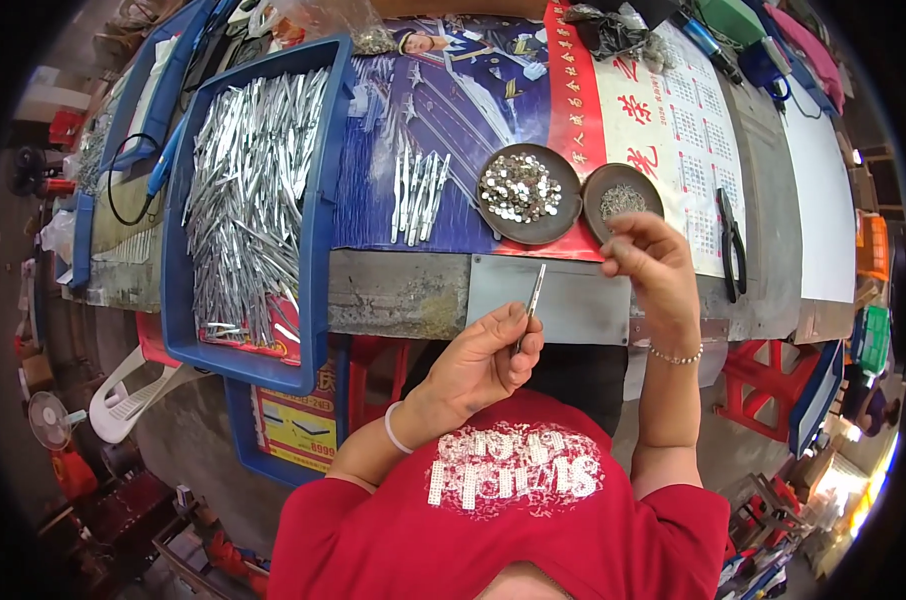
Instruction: Assemble small metal pins and hardware components at a workbench.
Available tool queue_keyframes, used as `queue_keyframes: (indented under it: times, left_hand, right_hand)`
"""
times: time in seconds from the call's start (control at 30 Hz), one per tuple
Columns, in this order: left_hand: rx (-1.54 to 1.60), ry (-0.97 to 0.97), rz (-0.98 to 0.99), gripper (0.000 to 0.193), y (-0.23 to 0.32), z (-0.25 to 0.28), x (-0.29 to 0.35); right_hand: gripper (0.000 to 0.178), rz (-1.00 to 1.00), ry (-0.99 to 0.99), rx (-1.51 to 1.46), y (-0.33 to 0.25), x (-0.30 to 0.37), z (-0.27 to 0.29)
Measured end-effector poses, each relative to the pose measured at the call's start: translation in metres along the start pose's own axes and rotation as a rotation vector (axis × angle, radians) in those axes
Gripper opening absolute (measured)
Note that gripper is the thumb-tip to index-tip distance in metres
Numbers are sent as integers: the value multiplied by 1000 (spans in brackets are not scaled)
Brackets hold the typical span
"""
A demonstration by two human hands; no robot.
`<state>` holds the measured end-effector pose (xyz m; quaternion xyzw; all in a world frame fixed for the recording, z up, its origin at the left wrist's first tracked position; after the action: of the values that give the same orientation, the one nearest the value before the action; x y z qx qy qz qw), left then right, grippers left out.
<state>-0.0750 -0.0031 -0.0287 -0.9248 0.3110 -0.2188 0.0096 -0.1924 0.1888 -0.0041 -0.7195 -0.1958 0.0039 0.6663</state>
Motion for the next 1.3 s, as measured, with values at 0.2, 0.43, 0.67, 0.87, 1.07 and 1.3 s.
queue_keyframes:
  times: [0.2, 0.43, 0.67, 0.87, 1.07, 1.3]
  left_hand:
    - [2, -12, -3, 18, 0, -1, 2]
    - [-36, 3, -47, 18, 0, 0, 5]
    - [-38, -40, -71, 19, -2, 1, 5]
    - [9, -20, -73, 13, -2, 2, 5]
    - [-14, -37, -75, 12, -2, 2, 8]
    - [-27, -40, -91, 10, -2, 3, 9]
  right_hand:
    - [7, -49, -116, -26, 2, 23, -44]
    - [9, 38, -96, -176, 19, 32, -64]
    - [12, -51, 22, -284, 29, 43, -86]
    - [14, 143, 90, 49, 24, 49, -99]
    - [14, 243, 117, 224, 19, 51, -106]
    - [13, 335, 167, 339, 19, 50, -109]
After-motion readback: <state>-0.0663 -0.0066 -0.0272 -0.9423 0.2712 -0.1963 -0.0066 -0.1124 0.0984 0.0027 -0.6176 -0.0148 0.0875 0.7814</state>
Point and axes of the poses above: each hand's wrist, its own x-axis away from the middle knuckle, its own z-axis out of the back of the hand, y = z × x, the point moved 3 cm from there along -x, towards the middle knuckle, and after that the axes turned 8 degrees about x, right-handed, at the moved point
